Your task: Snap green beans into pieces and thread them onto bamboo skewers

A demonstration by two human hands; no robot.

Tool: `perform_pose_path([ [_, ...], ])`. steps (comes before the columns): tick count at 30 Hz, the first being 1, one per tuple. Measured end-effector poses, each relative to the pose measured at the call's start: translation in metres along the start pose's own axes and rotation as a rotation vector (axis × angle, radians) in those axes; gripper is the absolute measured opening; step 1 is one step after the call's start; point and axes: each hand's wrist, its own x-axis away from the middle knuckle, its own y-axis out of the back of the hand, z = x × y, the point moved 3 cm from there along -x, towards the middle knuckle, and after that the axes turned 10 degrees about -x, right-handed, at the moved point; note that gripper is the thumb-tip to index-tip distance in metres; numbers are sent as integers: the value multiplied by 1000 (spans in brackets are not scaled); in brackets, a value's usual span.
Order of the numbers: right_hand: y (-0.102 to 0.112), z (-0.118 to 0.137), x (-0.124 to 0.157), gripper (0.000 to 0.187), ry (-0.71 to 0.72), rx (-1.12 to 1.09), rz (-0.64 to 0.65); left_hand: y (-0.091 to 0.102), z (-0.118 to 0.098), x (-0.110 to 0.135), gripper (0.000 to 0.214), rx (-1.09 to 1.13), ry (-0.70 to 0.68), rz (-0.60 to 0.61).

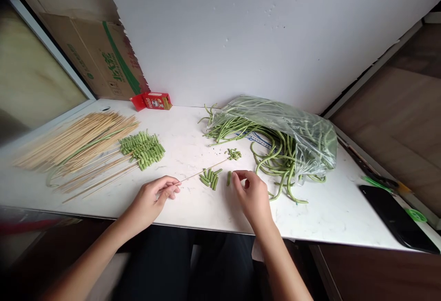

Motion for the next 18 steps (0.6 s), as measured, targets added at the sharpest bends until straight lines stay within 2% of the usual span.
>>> perform_pose_path([
  [4, -8, -9, 3, 46, 41, 185, -36, 7, 12, -3, 16, -219, -67, -152],
  [6, -13, -7, 6, 43, 64, 231, -50, 5, 13, -3, 15, -280, -85, -192],
  [10, -17, -6, 8, 30, 48, 237, -32, 1, 11, -2, 15, -335, -115, -176],
  [15, -11, -8, 7, 30, 68, 108, -106, -1, 6, 0, 14, -373, -154, -175],
  [18, -6, -12, 11, 30, 24, 14, -136, -4, 7, 2, 13, -390, -176, -173],
])
